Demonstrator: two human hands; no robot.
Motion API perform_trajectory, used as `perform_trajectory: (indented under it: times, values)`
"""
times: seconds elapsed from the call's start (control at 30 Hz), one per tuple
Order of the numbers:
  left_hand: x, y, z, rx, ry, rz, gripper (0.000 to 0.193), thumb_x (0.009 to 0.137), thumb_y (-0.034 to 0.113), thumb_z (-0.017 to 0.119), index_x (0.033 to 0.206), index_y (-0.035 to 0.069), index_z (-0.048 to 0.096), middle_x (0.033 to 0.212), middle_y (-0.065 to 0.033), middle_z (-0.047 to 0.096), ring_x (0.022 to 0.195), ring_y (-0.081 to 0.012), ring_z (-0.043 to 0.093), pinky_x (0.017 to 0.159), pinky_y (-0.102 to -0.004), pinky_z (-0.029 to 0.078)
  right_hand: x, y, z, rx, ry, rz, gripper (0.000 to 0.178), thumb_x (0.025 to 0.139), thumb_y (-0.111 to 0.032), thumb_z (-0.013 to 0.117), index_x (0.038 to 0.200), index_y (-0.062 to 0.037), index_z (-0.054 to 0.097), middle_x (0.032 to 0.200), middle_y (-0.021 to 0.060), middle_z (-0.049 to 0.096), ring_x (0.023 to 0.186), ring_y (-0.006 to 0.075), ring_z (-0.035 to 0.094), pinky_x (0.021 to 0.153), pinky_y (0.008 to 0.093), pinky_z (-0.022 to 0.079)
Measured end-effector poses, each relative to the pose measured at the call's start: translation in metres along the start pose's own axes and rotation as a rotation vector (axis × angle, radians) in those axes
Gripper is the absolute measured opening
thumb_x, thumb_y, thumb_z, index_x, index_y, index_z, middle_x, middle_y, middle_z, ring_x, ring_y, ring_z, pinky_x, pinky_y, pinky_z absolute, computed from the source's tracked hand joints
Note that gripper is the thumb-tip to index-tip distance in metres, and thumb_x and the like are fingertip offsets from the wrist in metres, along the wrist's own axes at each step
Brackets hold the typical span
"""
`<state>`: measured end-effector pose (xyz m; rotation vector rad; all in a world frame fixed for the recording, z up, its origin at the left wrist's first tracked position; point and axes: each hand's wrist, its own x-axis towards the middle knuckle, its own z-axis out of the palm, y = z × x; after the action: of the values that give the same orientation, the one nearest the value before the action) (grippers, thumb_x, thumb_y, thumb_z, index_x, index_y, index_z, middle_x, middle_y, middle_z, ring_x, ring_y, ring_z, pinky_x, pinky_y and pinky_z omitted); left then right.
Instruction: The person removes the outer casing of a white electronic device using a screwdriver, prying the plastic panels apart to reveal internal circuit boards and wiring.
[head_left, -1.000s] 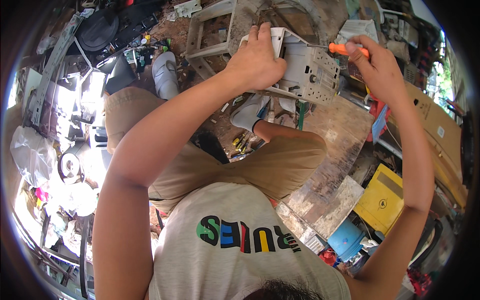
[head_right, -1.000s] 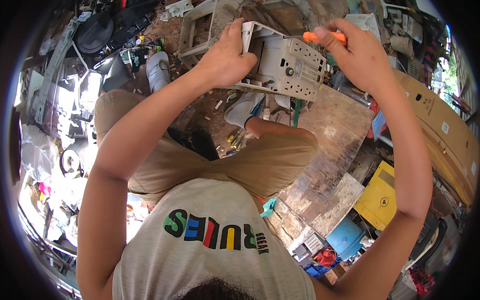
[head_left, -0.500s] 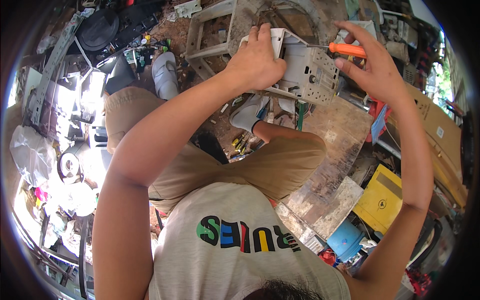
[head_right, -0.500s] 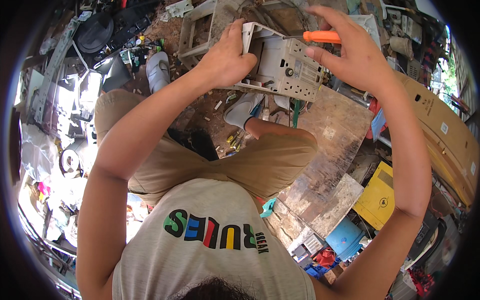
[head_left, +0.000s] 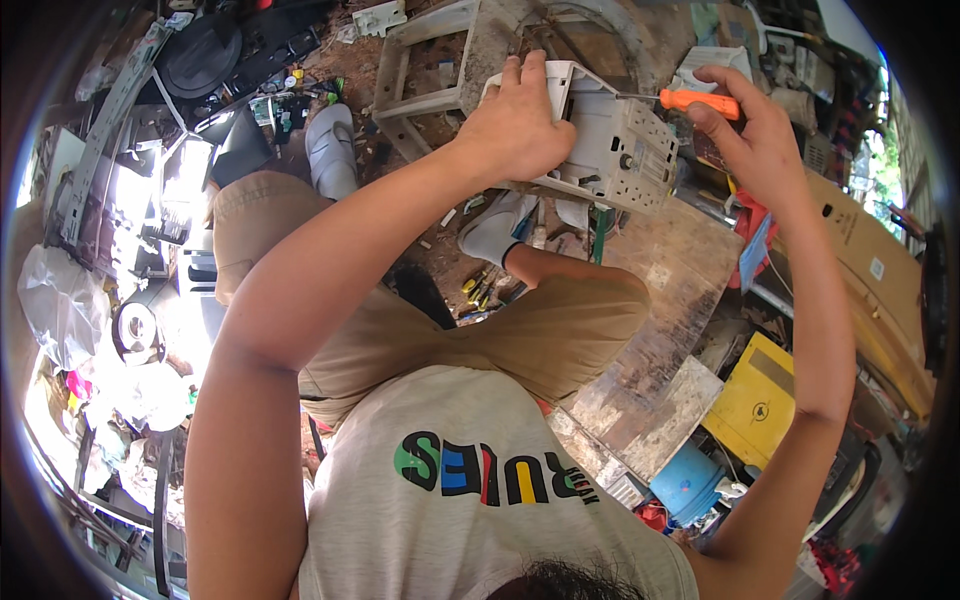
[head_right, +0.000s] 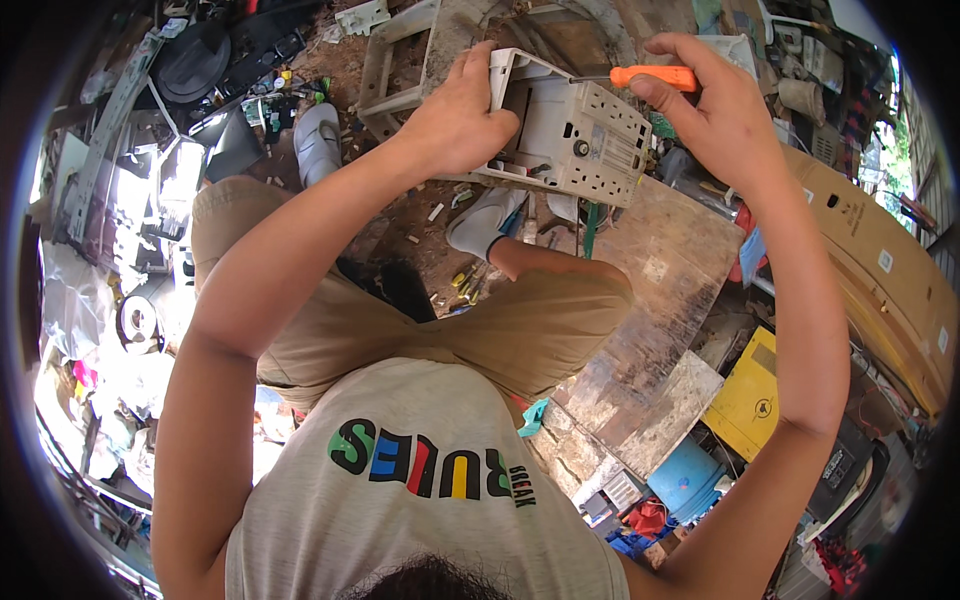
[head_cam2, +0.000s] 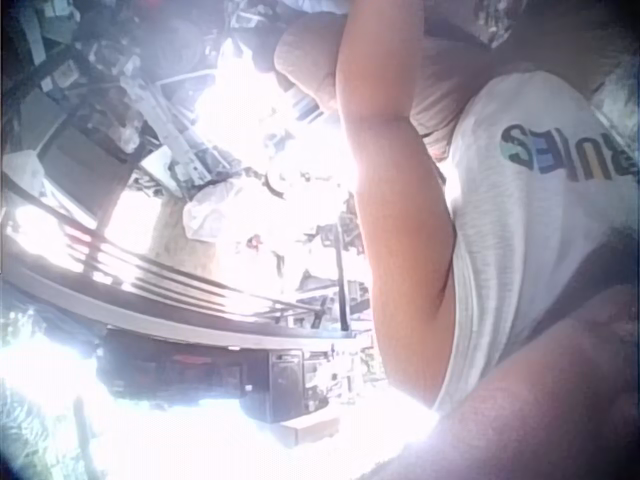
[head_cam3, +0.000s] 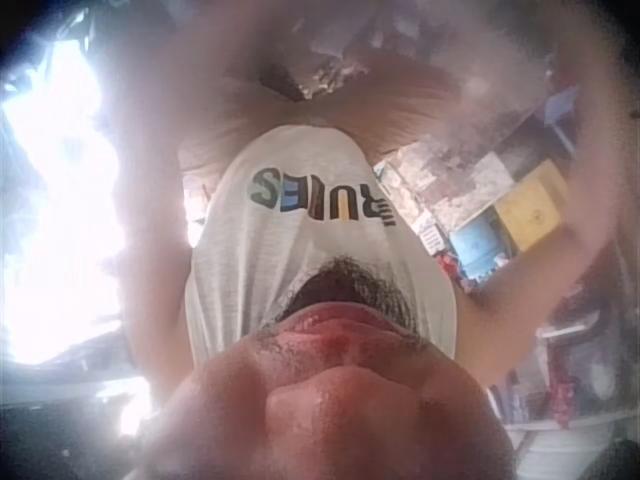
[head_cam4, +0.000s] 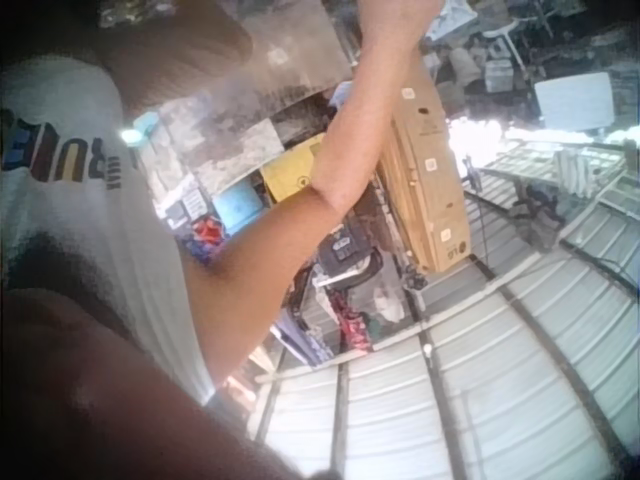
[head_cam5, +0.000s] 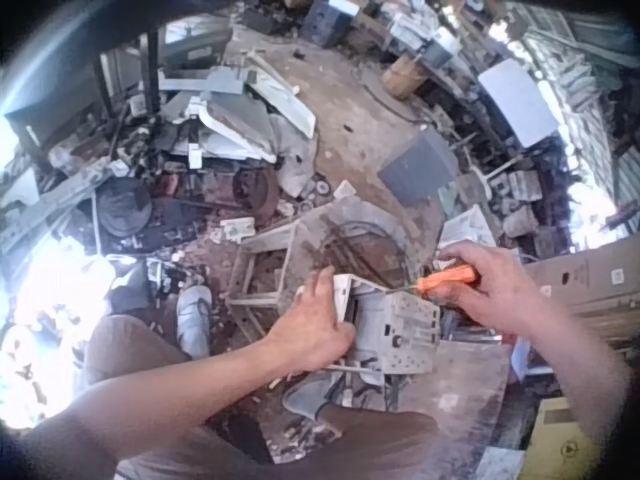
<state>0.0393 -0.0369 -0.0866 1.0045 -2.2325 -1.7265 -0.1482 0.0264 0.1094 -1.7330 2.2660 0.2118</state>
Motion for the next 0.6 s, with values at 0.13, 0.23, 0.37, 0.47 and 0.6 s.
perform_trajectory:
  times: [0.13, 0.23, 0.37, 0.47, 0.6]
  values:
    - [-0.001, -0.001, 0.001, 0.005, 0.005, 0.007, 0.088, 0.084, 0.026, 0.054, 0.154, -0.008, 0.014, 0.156, -0.0333, 0.028, 0.142, -0.0453, 0.037, 0.118, -0.0438, 0.034, -0.002, -0.001, 0.002, -0.011, -0.119, 0.226, 0.032, 0.088, -0.018, 0.075, 0.114, -0.0053, 0.064, 0.096, 0.0155, 0.066, 0.084, 0.0268, 0.065, 0.076, 0.0382, 0.051]
    - [0.000, -0.001, 0.001, 0.000, 0.004, 0.009, 0.088, 0.084, 0.027, 0.053, 0.154, -0.009, 0.014, 0.157, -0.0337, 0.027, 0.143, -0.0450, 0.036, 0.119, -0.0432, 0.033, -0.002, 0.003, 0.009, 0.041, 0.027, -0.216, 0.029, 0.089, -0.017, 0.073, 0.114, -0.0054, 0.064, 0.099, 0.0152, 0.066, 0.087, 0.0285, 0.065, 0.078, 0.0384, 0.052]
    - [0.001, -0.001, 0.002, 0.020, 0.010, 0.025, 0.088, 0.084, 0.028, 0.053, 0.153, -0.011, 0.014, 0.157, -0.0344, 0.025, 0.146, -0.0444, 0.032, 0.120, -0.0423, 0.030, 0.005, 0.009, 0.013, -0.072, 0.075, -0.431, 0.031, 0.089, -0.014, 0.071, 0.119, -0.0075, 0.064, 0.100, 0.0133, 0.066, 0.089, 0.0312, 0.065, 0.079, 0.0388, 0.053]
    - [0.003, -0.008, 0.006, -0.033, 0.037, 0.071, 0.091, 0.083, 0.029, 0.053, 0.154, -0.010, 0.012, 0.156, -0.0401, 0.023, 0.139, -0.0575, 0.035, 0.119, -0.0491, 0.032, 0.002, -0.009, 0.013, -0.068, 0.138, -0.351, 0.032, 0.093, -0.022, 0.068, 0.121, -0.0061, 0.065, 0.091, 0.0126, 0.066, 0.086, 0.0311, 0.066, 0.079, 0.0384, 0.053]
    - [0.002, -0.006, 0.004, -0.029, 0.022, 0.051, 0.091, 0.084, 0.029, 0.054, 0.155, -0.009, 0.012, 0.156, -0.0396, 0.022, 0.139, -0.0573, 0.035, 0.119, -0.0489, 0.032, 0.008, -0.004, -0.004, 0.065, -0.130, 0.019, 0.037, 0.100, -0.030, 0.061, 0.124, -0.0025, 0.063, 0.082, 0.0056, 0.064, 0.076, 0.0180, 0.061, 0.072, 0.0328, 0.050]
